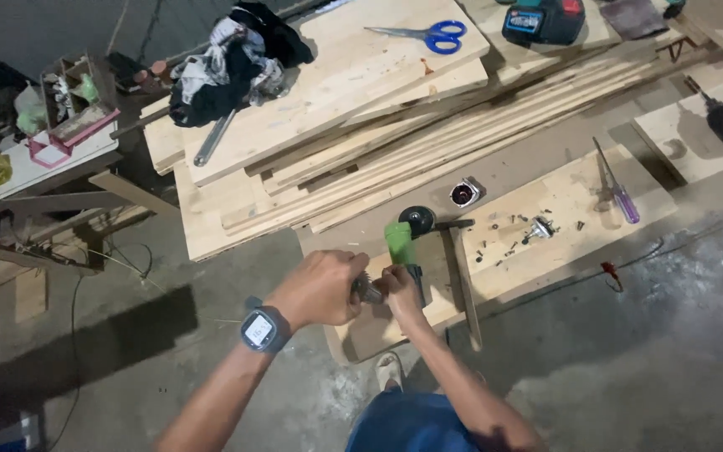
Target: The person assembles a mechanical component by hand, attaching a small metal piece to a cylindrical device. They then use a screwdriver to tighten a screw on the assembly and inspect the connection.
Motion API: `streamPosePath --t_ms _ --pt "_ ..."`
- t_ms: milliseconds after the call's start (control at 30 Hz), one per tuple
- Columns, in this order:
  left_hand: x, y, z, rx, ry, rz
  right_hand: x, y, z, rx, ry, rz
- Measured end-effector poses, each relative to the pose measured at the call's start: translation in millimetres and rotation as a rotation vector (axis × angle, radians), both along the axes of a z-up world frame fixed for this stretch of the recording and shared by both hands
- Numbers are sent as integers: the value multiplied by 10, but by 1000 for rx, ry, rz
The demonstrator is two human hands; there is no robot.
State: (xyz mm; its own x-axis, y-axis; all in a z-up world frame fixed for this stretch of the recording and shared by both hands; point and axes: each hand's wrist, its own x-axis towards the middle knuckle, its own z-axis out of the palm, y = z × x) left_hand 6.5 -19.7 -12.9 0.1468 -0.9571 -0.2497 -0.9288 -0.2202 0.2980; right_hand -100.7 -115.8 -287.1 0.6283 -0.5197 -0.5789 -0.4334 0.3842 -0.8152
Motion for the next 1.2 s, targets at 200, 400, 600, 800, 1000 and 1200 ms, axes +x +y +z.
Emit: streamPosePath --t_ms 200,400,600,800,1000,1200 --pt "267 97 -426 78 39 137 -97 11 -183 21 81 174" --pt "320 134 -826 148 -31 206 -113 334 -399 -124 186 490" --pt "405 226 -1326 131 -33 264 -21 406 -417 -342 344 600" --pt "274 195 -1424 129 0 255 62 471 -807 -683 464 812" --pt "261 192 -1709 113 12 265 -17 386 -631 -492 429 583" --pt "320 138 -1763 102 64 287 -65 218 -867 -478 408 449"
